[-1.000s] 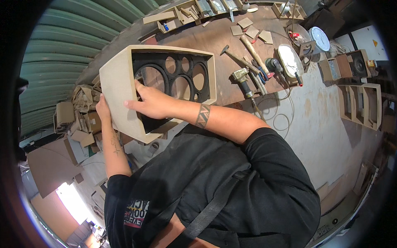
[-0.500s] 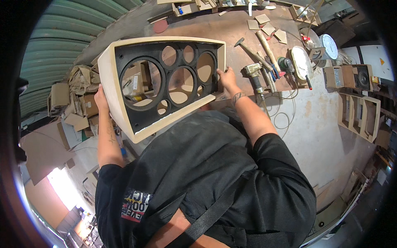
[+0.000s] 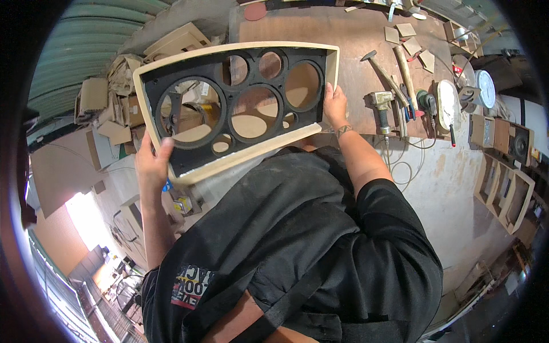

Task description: The person applies glue to a perforated wooden panel, fits it into a speaker enclosure, then secures a black rubber gasket around the circular cutouts using a pneumatic nail gun. The assembly is completed by fastening the gasket to the enclosure.

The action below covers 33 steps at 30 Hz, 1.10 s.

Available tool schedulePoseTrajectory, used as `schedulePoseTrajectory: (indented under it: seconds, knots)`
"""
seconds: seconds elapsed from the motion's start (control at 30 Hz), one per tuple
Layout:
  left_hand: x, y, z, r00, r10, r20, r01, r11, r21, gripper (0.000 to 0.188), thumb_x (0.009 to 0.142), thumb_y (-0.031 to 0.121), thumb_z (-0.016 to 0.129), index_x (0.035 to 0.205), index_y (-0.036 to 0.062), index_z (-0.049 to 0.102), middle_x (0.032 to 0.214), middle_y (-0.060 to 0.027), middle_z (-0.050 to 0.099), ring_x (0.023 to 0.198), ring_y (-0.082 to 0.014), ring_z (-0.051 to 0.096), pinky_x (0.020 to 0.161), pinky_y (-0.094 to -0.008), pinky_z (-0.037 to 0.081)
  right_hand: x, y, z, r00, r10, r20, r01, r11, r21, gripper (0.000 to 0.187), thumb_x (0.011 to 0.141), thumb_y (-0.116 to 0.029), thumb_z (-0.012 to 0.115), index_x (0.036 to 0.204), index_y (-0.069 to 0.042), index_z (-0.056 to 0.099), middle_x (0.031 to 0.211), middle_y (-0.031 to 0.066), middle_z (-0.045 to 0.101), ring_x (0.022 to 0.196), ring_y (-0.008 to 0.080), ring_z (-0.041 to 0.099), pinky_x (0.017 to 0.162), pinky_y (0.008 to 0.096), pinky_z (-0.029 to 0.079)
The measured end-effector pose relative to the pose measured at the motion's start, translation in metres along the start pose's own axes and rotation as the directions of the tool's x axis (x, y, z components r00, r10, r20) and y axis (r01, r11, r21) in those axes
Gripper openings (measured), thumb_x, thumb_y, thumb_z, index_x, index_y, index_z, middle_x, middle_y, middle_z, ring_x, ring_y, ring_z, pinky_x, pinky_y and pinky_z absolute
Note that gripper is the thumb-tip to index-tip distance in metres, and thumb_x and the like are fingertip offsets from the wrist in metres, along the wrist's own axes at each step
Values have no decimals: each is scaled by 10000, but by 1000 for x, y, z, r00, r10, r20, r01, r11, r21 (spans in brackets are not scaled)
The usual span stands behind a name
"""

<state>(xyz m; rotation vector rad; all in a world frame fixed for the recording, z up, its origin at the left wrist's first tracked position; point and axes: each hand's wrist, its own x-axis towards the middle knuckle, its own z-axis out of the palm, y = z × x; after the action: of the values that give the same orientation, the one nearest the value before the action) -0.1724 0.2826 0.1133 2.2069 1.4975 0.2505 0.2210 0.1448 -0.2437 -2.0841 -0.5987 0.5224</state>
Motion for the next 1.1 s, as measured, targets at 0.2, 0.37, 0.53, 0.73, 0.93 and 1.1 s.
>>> schedulePoseTrajectory:
  seconds: [0.2, 0.37, 0.53, 0.73, 0.93, 1.1]
  knots:
    - [64, -20, -24, 990, -136, 31, 104, 869, 483, 455, 1036, 369, 550, 1000, -67, 672, 870, -339, 675, 910, -518, 664, 785, -582, 522, -4, -39, 10, 993, -117, -20, 114, 984, -135, 430, 1036, -349, 606, 856, 40, 630, 764, 305, 661, 745, 519, 650, 660, 532, 515]
    - [97, -106, -2, 977, -134, 163, 81, 952, 295, 516, 1011, 412, 599, 876, -82, 663, 780, -324, 648, 838, -504, 666, 730, -549, 503, -5, -62, -36, 977, -211, -10, 196, 922, -333, 477, 1014, -348, 636, 742, 44, 616, 728, 321, 643, 704, 515, 652, 625, 557, 511]
    - [101, -153, 103, 950, -106, 293, 94, 994, 56, 553, 978, 459, 627, 818, -69, 641, 755, -305, 620, 779, -492, 640, 716, -534, 473, -12, -56, -102, 971, -240, -16, 202, 851, -485, 471, 1005, -345, 645, 723, 31, 629, 688, 297, 645, 666, 492, 659, 611, 544, 523]
    - [116, -166, 189, 886, -75, 458, 88, 996, -6, 482, 976, 405, 623, 857, -62, 654, 800, -308, 632, 842, -494, 643, 746, -533, 471, -12, -20, -130, 974, -224, -17, 163, 757, -632, 468, 1007, -366, 632, 731, 11, 630, 695, 292, 661, 679, 486, 672, 638, 562, 539]
    - [114, -149, 197, 899, -95, 427, 84, 996, 43, 479, 980, 416, 611, 947, -54, 697, 894, -321, 676, 933, -500, 661, 841, -539, 508, -9, -12, -131, 985, -171, -32, 111, 761, -639, 466, 1008, -362, 631, 721, 5, 628, 699, 296, 661, 669, 488, 672, 639, 563, 541]
    - [88, -97, 195, 950, 265, -169, -185, 906, 380, 552, 895, 236, 689, 1408, 109, 530, 1374, -130, 567, 1314, -337, 489, 1077, -496, 389, -21, -52, -138, 796, -605, 24, 405, 504, -763, 434, 963, -265, 681, 1297, 0, 600, 1201, 249, 673, 1128, 410, 644, 969, 495, 511]
